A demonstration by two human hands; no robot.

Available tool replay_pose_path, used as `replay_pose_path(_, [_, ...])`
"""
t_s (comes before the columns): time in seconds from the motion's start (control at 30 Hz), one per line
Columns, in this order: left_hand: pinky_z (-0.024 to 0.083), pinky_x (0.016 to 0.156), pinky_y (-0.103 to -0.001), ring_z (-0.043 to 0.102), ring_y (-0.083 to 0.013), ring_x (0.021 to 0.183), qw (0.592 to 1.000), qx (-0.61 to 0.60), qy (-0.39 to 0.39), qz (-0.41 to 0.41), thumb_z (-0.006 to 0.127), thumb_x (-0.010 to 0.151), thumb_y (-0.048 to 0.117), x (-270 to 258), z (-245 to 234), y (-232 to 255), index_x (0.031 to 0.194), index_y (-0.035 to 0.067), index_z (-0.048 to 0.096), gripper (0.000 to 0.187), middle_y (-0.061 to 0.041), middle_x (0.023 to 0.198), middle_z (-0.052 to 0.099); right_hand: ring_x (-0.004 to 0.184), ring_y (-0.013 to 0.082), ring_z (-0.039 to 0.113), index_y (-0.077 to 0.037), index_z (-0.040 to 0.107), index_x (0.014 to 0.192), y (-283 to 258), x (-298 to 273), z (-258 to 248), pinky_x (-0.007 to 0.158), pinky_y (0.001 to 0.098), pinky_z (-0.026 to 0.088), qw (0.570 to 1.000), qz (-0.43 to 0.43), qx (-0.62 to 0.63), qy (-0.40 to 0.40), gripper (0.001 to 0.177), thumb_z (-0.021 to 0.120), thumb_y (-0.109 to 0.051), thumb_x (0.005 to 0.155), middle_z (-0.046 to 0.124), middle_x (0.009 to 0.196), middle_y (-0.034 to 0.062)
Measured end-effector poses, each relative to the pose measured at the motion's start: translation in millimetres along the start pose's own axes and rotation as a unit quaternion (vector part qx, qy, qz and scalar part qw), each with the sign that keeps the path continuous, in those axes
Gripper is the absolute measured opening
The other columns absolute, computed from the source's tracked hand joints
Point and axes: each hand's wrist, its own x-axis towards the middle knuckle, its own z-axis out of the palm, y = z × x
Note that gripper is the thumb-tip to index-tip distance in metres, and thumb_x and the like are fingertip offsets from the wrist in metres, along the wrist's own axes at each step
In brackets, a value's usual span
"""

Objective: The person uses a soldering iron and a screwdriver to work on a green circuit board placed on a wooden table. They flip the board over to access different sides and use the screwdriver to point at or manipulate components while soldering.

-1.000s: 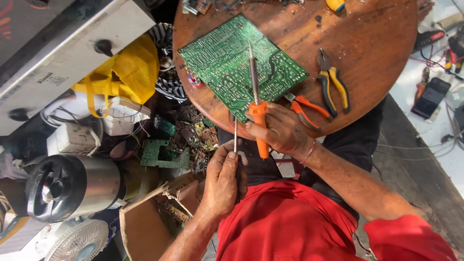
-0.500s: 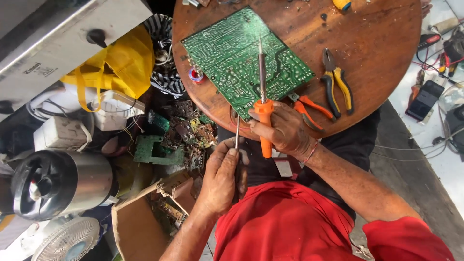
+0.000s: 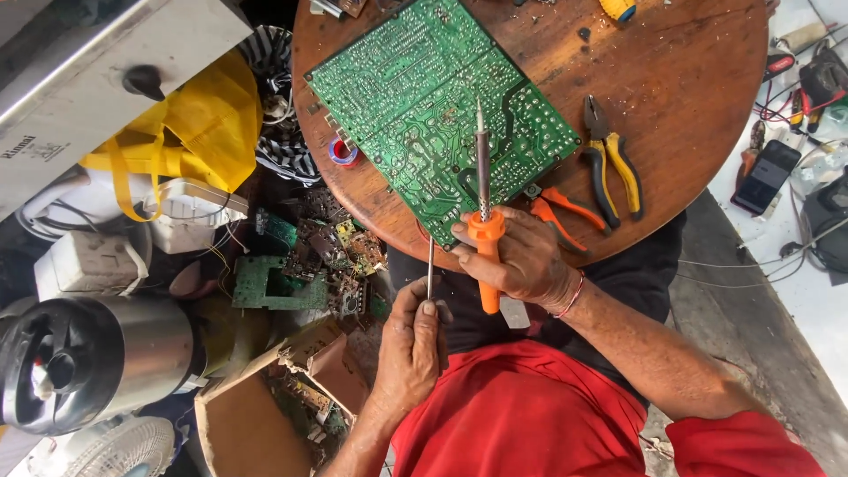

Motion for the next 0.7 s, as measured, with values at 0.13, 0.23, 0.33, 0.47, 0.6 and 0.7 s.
replay_pose_path(0.13, [0.041, 0.049, -0.023, 0.047, -0.0061, 0.058, 0.997, 0.078, 0.008, 0.015, 0.044, 0.106, 0.035, 3, -5, 6, 0.131, 0.009, 0.058, 0.039, 0.004, 0.084, 0.064, 0.103, 0.0309, 0.08, -0.01, 0.049, 0.125, 3, -2, 0, 0.092, 0.0459, 0.062, 1.0, 0.001, -0.009, -0.009, 0.032, 0.07, -0.002, 0.102, 0.078, 0.112, 0.017])
replay_pose_path(0.23, [0.035, 0.041, -0.022, 0.043, -0.0053, 0.053, 0.996, 0.085, -0.009, -0.007, 0.043, 0.106, 0.034, 4, -14, 12, 0.135, 0.01, 0.06, 0.041, 0.006, 0.077, 0.059, 0.104, 0.0307, 0.078, -0.01, 0.053, 0.131, 5, 4, -10, 0.097, 0.0484, 0.061, 0.999, 0.003, 0.016, -0.043, 0.035, 0.072, -0.002, 0.103, 0.077, 0.113, 0.0201])
replay_pose_path(0.33, [0.036, 0.036, -0.025, 0.044, -0.0073, 0.045, 0.991, 0.117, -0.012, -0.061, 0.041, 0.105, 0.033, 10, -31, 21, 0.132, 0.01, 0.063, 0.041, 0.006, 0.064, 0.057, 0.105, 0.0379, 0.078, -0.01, 0.053, 0.123, 22, 11, -23, 0.092, 0.0504, 0.063, 0.991, 0.027, 0.12, -0.044, 0.025, 0.069, -0.008, 0.103, 0.074, 0.12, 0.0231])
replay_pose_path(0.47, [0.047, 0.036, -0.024, 0.054, -0.0093, 0.048, 0.981, 0.148, -0.078, -0.102, 0.041, 0.104, 0.033, 22, -68, 21, 0.15, 0.006, 0.048, 0.053, 0.001, 0.077, 0.065, 0.112, 0.0389, 0.074, -0.014, 0.053, 0.127, 82, 30, -29, 0.088, 0.0477, 0.061, 0.992, 0.108, 0.038, -0.053, 0.038, 0.08, -0.024, 0.102, 0.073, 0.127, 0.0163])
replay_pose_path(0.6, [0.049, 0.04, -0.027, 0.056, -0.0101, 0.042, 0.97, 0.21, -0.098, -0.076, 0.04, 0.101, 0.04, 35, -78, 50, 0.144, 0.006, 0.057, 0.057, 0.003, 0.065, 0.06, 0.12, 0.0433, 0.072, -0.004, 0.053, 0.133, 141, 75, -11, 0.098, 0.0521, 0.063, 0.99, 0.079, 0.071, -0.091, 0.043, 0.075, -0.03, 0.107, 0.069, 0.134, 0.0235])
replay_pose_path(0.7, [0.053, 0.033, -0.024, 0.057, -0.0081, 0.041, 0.98, 0.145, -0.106, -0.083, 0.04, 0.103, 0.037, 34, -77, 28, 0.144, 0.004, 0.054, 0.054, 0.002, 0.072, 0.062, 0.127, 0.0484, 0.065, -0.007, 0.046, 0.132, 167, 80, 16, 0.098, 0.0575, 0.059, 0.963, 0.104, 0.157, -0.192, 0.045, 0.073, -0.03, 0.105, 0.061, 0.143, 0.0298])
